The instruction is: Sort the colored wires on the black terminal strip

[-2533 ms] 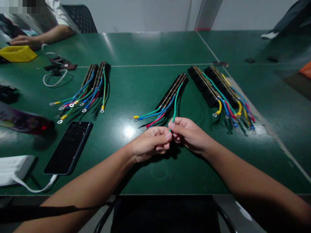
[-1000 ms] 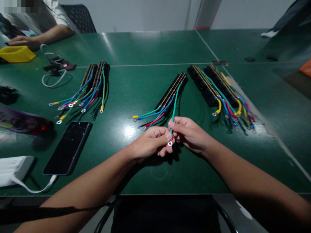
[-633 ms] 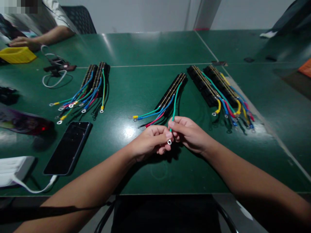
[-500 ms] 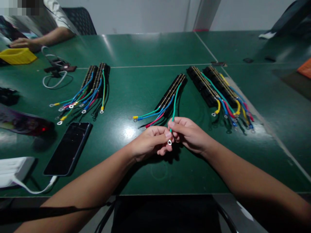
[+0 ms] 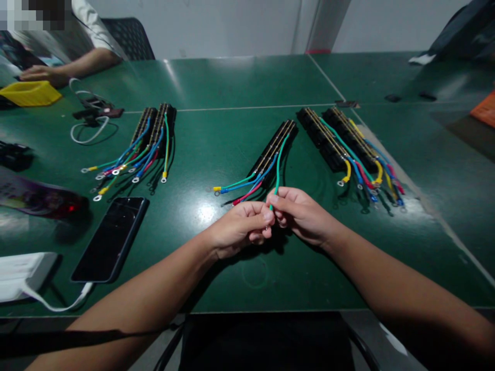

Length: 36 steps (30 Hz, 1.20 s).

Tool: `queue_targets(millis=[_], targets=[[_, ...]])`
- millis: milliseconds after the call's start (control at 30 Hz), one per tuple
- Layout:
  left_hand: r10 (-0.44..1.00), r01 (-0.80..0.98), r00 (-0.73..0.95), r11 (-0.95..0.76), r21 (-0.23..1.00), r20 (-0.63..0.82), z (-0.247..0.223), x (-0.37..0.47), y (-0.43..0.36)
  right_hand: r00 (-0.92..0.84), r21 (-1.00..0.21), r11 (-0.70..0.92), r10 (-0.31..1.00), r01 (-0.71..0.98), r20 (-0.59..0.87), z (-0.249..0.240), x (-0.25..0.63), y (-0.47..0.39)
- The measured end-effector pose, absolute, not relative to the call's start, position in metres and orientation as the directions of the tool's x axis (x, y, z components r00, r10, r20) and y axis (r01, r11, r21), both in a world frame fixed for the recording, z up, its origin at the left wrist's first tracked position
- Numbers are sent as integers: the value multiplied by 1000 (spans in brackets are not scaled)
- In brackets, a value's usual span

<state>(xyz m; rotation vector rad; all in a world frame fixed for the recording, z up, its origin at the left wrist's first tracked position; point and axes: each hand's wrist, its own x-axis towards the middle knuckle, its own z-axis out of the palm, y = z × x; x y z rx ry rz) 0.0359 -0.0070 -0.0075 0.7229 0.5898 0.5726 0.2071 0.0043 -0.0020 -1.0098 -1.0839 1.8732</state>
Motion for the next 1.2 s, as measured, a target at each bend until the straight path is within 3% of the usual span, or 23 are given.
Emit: queue_targets(millis=[1200], targets=[[648, -230, 694, 613, 756, -314, -6, 39, -7, -439, -918, -360, 861, -169, -257, -2, 207, 5]])
